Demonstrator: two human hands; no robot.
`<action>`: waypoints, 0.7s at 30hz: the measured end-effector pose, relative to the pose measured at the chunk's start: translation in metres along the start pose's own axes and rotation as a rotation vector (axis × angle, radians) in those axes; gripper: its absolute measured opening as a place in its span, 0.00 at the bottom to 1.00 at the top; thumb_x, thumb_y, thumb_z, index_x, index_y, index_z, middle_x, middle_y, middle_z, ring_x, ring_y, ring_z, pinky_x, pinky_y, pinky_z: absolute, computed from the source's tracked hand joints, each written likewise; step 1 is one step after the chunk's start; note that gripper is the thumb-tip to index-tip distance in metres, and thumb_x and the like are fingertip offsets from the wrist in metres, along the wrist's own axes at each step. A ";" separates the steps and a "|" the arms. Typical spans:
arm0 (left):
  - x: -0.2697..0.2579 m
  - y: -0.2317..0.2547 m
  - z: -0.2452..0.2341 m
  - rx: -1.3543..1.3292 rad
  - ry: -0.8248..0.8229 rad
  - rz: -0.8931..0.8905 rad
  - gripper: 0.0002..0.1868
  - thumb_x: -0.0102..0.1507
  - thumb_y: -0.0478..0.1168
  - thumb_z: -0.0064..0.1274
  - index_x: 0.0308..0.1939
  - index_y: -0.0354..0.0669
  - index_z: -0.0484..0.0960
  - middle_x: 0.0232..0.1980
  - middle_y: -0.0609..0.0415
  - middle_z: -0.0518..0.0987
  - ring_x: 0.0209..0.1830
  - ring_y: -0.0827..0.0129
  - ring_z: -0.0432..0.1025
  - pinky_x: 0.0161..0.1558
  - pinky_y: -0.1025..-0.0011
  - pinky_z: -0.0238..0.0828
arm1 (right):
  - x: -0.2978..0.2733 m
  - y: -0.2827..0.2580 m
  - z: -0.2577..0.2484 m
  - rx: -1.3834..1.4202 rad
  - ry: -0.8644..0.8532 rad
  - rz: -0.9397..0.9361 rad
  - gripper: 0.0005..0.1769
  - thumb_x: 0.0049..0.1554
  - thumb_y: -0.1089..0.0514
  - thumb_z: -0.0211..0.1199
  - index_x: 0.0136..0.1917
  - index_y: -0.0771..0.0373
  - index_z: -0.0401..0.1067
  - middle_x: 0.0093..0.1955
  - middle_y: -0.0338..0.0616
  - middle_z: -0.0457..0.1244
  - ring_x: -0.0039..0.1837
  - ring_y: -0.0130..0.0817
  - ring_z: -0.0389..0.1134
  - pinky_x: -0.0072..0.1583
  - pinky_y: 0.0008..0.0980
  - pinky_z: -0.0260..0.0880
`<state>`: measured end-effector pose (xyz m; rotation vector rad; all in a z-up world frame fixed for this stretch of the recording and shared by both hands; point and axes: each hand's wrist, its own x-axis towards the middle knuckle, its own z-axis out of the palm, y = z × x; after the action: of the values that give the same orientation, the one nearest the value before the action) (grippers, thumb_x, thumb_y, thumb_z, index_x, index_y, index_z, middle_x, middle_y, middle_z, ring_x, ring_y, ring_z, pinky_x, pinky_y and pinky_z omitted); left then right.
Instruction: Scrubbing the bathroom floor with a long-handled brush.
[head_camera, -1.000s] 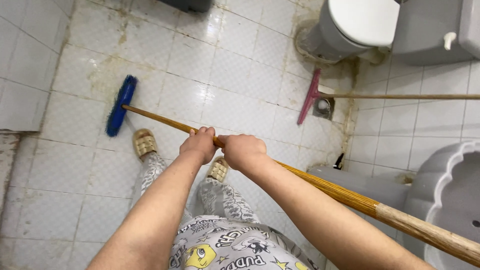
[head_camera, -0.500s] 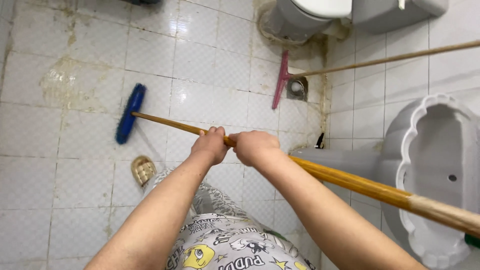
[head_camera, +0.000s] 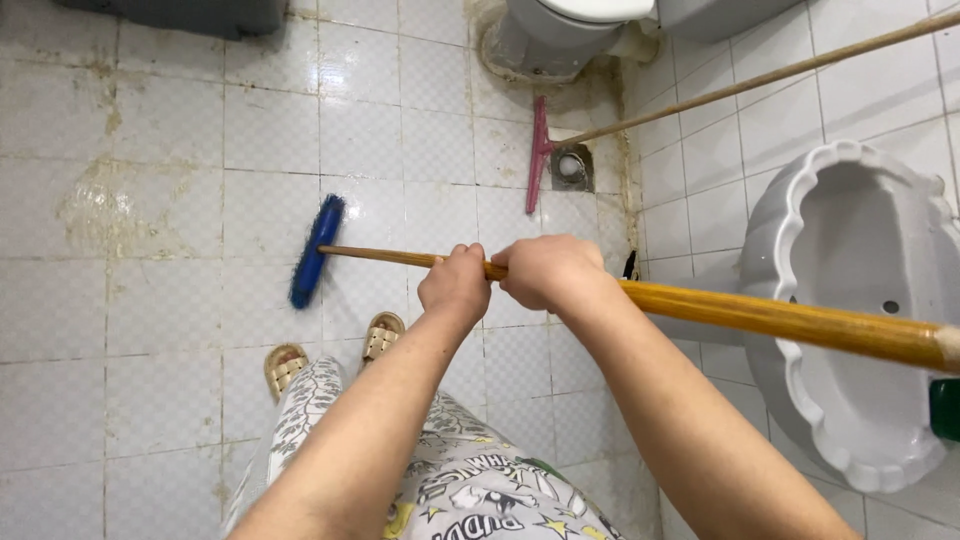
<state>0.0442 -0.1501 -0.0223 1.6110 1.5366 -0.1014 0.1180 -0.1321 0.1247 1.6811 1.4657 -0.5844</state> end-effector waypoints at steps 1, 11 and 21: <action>0.002 0.001 0.003 0.006 0.000 0.006 0.14 0.67 0.43 0.52 0.56 0.52 0.74 0.63 0.59 0.73 0.64 0.57 0.70 0.54 0.55 0.77 | -0.003 0.003 -0.003 0.007 0.002 0.004 0.25 0.65 0.51 0.53 0.70 0.22 0.69 0.57 0.31 0.70 0.57 0.34 0.72 0.58 0.38 0.73; -0.002 -0.038 -0.029 0.126 0.101 -0.007 0.10 0.68 0.38 0.49 0.54 0.52 0.76 0.56 0.57 0.76 0.54 0.57 0.77 0.44 0.57 0.80 | -0.008 -0.033 -0.025 0.112 -0.024 -0.073 0.23 0.63 0.45 0.56 0.70 0.23 0.69 0.47 0.32 0.72 0.40 0.29 0.72 0.48 0.32 0.75; -0.035 -0.154 -0.073 -0.004 0.185 -0.198 0.14 0.68 0.54 0.53 0.54 0.56 0.77 0.58 0.60 0.76 0.60 0.58 0.72 0.50 0.56 0.77 | 0.000 -0.152 -0.018 -0.098 0.108 -0.333 0.21 0.62 0.43 0.56 0.68 0.24 0.70 0.61 0.27 0.70 0.62 0.37 0.70 0.61 0.41 0.72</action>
<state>-0.1291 -0.1552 -0.0379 1.4953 1.8359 -0.0591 -0.0313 -0.1178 0.0935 1.4213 1.8407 -0.5948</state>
